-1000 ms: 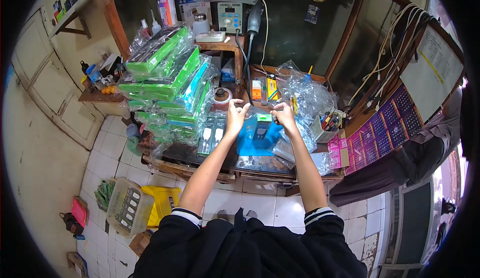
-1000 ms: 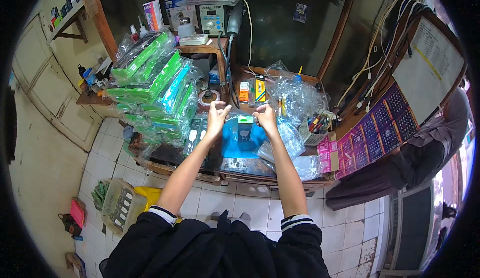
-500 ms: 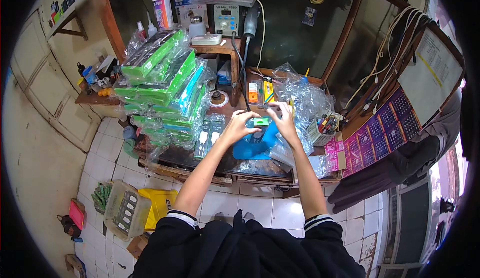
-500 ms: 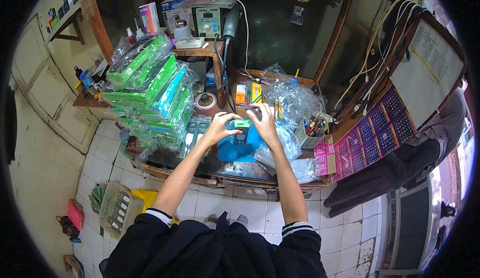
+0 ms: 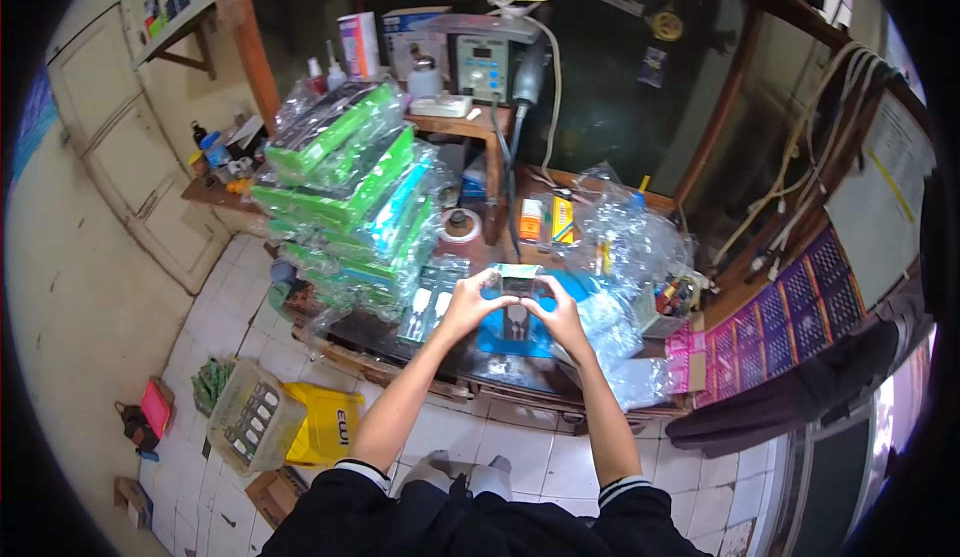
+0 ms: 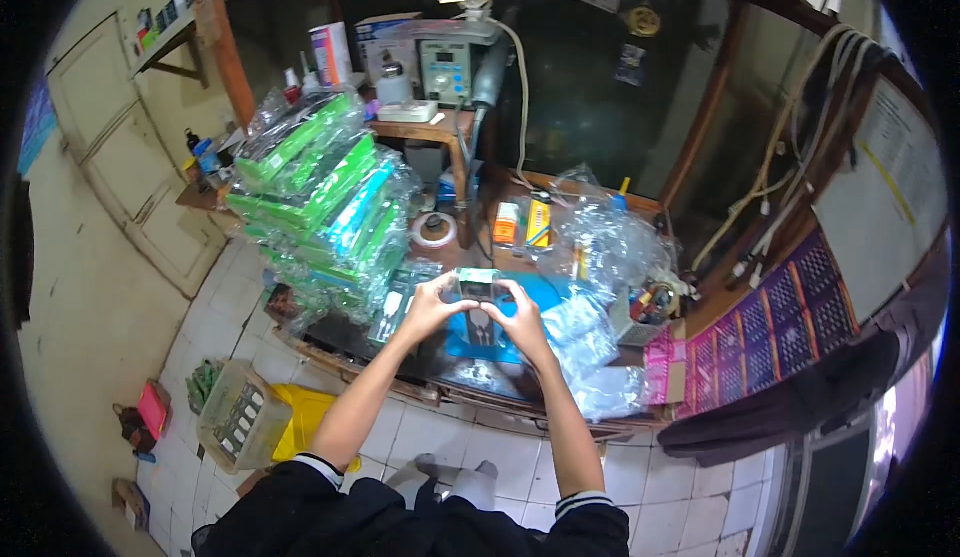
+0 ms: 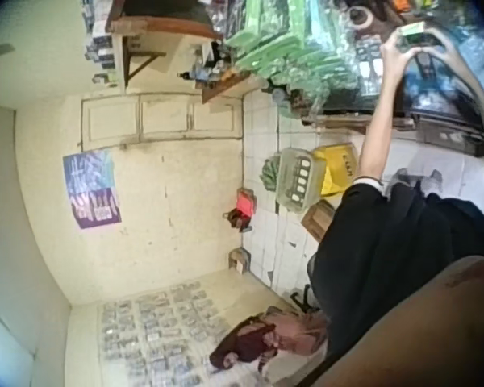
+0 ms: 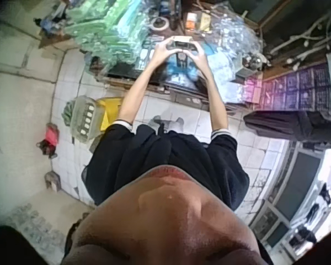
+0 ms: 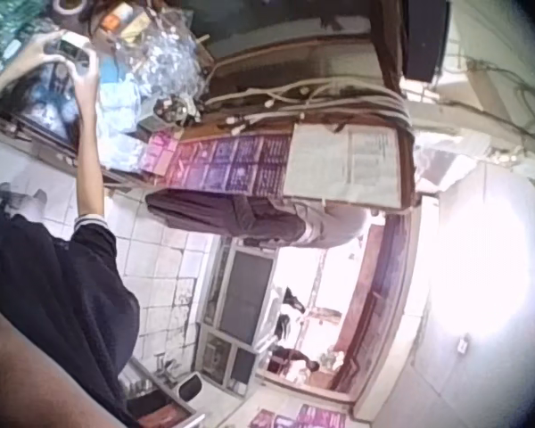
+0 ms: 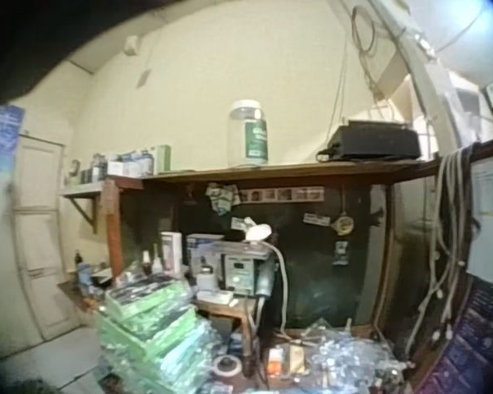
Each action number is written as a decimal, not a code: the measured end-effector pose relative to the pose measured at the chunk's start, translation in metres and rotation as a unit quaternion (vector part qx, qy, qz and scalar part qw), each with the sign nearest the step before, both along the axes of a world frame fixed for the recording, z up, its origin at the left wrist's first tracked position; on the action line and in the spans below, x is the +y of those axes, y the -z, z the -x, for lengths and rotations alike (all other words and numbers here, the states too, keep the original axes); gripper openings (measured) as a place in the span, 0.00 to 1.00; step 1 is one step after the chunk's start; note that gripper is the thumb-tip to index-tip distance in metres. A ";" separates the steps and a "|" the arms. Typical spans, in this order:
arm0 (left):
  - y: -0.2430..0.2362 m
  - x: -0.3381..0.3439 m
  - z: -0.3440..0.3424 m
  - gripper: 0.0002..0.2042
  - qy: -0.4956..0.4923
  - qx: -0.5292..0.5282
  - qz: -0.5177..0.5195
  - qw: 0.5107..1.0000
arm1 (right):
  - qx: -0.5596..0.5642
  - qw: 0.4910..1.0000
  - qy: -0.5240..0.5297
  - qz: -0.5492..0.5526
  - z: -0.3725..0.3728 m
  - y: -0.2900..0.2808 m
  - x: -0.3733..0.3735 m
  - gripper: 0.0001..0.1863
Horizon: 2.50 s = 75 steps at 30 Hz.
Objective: The person takes phone chargers and cables from a stack, places them into clear plastic bags, and puts the bagged items into a plastic container.
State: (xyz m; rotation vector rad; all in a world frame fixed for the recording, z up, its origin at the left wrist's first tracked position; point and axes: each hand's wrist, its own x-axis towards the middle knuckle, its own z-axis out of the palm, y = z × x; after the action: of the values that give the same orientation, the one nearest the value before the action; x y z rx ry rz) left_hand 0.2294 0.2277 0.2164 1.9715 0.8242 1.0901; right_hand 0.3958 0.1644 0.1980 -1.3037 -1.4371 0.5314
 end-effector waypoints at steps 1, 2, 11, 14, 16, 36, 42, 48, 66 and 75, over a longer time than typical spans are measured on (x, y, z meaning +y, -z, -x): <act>-0.011 -0.013 0.007 0.22 -0.014 0.008 -0.013 1.000 | 0.046 0.999 -0.024 0.010 0.006 -0.001 -0.005 0.21; -0.018 -0.022 0.018 0.22 -0.028 -0.013 -0.008 1.000 | 0.066 0.997 -0.048 0.006 0.015 0.000 -0.009 0.21; -0.025 -0.097 0.154 0.21 -0.115 -0.084 0.021 0.990 | 0.215 0.958 -0.190 0.012 0.154 -0.052 -0.044 0.15; -0.018 -0.133 0.220 0.21 -0.188 -0.101 0.062 0.975 | 0.147 0.960 -0.240 0.011 0.221 -0.044 -0.050 0.15; -0.004 -0.158 0.271 0.21 -0.249 -0.129 0.080 0.957 | 0.183 0.936 -0.295 0.058 0.279 -0.036 -0.061 0.16; 0.212 -0.232 0.579 0.20 -0.679 -0.155 0.241 0.676 | -0.095 0.852 -0.413 0.306 0.668 0.194 -0.056 0.28; 0.261 -0.217 0.593 0.20 -0.723 -0.023 0.375 0.580 | -0.208 0.807 -0.431 0.345 0.699 0.281 -0.039 0.24; 0.293 -0.204 0.600 0.17 -0.739 -0.016 0.367 0.565 | -0.227 0.800 -0.435 0.346 0.714 0.307 -0.036 0.19; 0.286 -0.197 0.600 0.25 -0.705 0.211 0.359 0.573 | -0.290 0.817 -0.438 0.239 0.739 0.283 -0.048 0.23; 0.235 -0.227 0.579 0.21 -0.675 0.137 0.195 0.698 | -0.127 0.887 -0.419 0.146 0.645 0.224 -0.035 0.13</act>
State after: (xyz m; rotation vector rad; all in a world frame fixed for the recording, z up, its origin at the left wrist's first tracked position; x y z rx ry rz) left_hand -0.3497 0.0008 -0.0181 0.9171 2.6217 1.1209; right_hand -0.2493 0.1298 -0.0264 -0.9353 -2.2077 1.2163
